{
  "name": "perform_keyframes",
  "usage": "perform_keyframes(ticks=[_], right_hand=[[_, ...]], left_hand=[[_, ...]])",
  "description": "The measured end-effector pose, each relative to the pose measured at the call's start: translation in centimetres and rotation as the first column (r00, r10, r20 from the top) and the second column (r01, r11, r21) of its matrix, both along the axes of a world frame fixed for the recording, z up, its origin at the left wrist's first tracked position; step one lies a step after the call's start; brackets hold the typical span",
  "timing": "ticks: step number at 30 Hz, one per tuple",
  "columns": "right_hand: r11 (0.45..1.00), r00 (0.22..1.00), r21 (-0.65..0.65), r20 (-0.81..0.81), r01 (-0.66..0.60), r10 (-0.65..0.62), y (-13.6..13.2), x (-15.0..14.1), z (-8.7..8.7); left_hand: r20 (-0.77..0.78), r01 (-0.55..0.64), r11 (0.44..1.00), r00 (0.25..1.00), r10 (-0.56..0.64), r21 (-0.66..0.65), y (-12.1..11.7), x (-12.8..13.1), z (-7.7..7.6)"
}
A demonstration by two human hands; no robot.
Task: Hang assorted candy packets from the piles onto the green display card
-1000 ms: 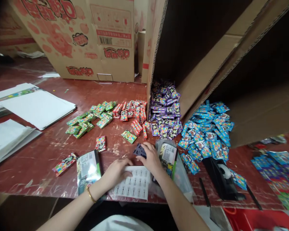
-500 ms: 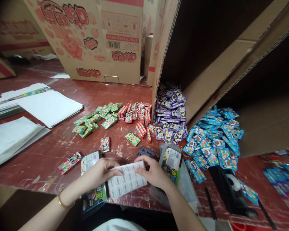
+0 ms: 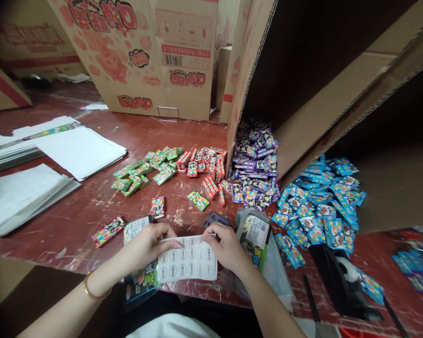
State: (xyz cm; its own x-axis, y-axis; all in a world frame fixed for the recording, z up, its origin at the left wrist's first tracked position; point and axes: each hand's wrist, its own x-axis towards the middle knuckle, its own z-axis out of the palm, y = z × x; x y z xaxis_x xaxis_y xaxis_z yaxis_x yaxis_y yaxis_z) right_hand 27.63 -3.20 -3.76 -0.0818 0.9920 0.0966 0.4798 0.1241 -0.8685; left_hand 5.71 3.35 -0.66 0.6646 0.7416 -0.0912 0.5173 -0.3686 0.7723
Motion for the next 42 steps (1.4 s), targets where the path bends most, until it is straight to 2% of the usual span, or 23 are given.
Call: perform_keyframes(ticks=[7, 15, 18, 22, 24, 28, 30, 37, 42], right_hand=[[0.990, 0.992, 0.132, 0.110, 0.043, -0.058, -0.1, 0.0, -0.9], [0.999, 0.987, 0.005, -0.150, 0.053, -0.051, -0.4, 0.2, -0.6], [0.995, 0.994, 0.060, -0.075, 0.084, -0.079, -0.5, 0.2, -0.6], [0.984, 0.991, 0.127, 0.034, 0.127, -0.132, -0.5, 0.0, -1.1], [0.983, 0.988, 0.113, 0.040, 0.145, -0.151, -0.6, -0.1, -1.3], [0.999, 0.996, 0.018, -0.080, 0.049, -0.047, -0.7, 0.2, -1.4], [0.999, 0.994, -0.006, -0.108, 0.033, -0.034, -0.8, 0.4, -1.4], [0.997, 0.996, 0.021, 0.036, 0.076, -0.077, -0.9, 0.3, -2.0], [0.997, 0.992, -0.069, -0.119, 0.030, -0.038, -0.7, 0.4, -2.1]], left_hand=[[0.007, -0.091, 0.995, 0.996, 0.092, -0.027, -0.3, -0.2, -0.4], [0.041, -0.118, 0.982, 0.991, 0.125, -0.148, 0.1, -1.0, -0.2], [0.049, -0.132, 0.975, 0.989, 0.142, -0.177, -0.1, -1.3, 0.0], [0.033, -0.150, 0.977, 0.987, 0.156, -0.150, -0.5, -1.3, -0.1], [0.018, -0.152, 0.978, 0.988, 0.156, -0.142, -0.6, -1.2, -0.2], [0.012, -0.161, 0.978, 0.986, 0.164, -0.135, -0.5, -1.1, -0.4], [0.017, -0.153, 0.978, 0.987, 0.157, -0.139, -0.4, -1.1, -0.5], [0.023, -0.110, 0.975, 0.993, 0.117, -0.191, 0.0, -1.6, -1.6], [0.076, -0.119, 0.962, 0.987, 0.141, -0.245, 0.2, -2.0, -1.3]])
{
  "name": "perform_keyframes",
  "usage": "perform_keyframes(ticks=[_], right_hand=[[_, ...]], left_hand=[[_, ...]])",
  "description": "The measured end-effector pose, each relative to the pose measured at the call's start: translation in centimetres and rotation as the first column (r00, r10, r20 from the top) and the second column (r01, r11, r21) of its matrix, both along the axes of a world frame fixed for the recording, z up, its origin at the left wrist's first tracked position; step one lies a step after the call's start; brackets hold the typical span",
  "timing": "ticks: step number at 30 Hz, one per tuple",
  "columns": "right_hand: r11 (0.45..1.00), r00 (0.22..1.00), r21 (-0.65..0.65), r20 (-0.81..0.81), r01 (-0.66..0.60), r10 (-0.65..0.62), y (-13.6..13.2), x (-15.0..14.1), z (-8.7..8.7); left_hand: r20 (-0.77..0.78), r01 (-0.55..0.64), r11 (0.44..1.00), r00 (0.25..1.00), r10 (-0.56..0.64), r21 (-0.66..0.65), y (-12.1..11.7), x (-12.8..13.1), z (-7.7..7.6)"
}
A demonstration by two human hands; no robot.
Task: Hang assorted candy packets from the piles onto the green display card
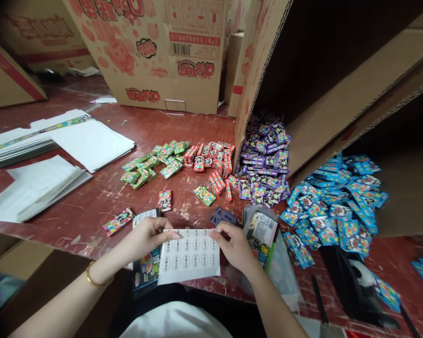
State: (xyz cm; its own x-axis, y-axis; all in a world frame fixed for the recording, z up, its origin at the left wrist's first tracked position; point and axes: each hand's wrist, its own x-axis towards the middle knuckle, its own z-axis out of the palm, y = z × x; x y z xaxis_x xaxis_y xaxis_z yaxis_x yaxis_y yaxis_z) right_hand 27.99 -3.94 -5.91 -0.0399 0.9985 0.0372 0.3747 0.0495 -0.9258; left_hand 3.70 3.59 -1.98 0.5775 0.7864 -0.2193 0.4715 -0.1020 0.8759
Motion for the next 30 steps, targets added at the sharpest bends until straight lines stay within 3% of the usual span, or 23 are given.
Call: perform_keyframes(ticks=[6, 11, 17, 25, 30], right_hand=[[0.999, 0.998, -0.048, -0.064, 0.021, -0.024, 0.0, 0.6, -0.2], [0.993, 0.987, -0.101, -0.143, 0.058, -0.073, -0.4, 0.2, -0.4], [0.966, 0.932, -0.222, -0.303, 0.134, -0.199, -1.3, -2.0, 0.2], [0.983, 0.951, -0.180, -0.297, 0.031, -0.085, -1.5, -1.1, 3.2], [0.980, 0.966, -0.191, -0.260, -0.062, 0.011, -1.5, -0.9, 3.4]], left_hand=[[0.107, -0.084, 0.987, 0.989, 0.099, -0.136, 0.2, -0.1, 0.7], [0.230, -0.176, 0.950, 0.944, 0.237, -0.258, -0.5, 0.4, 0.4], [0.292, -0.115, 0.873, 0.915, 0.278, -0.474, -2.1, 1.6, -0.6], [0.231, -0.148, 0.944, 0.948, 0.220, -0.294, -1.5, 2.1, 1.4], [0.182, -0.129, 0.953, 0.966, 0.183, -0.274, -1.7, 2.1, 1.8]])
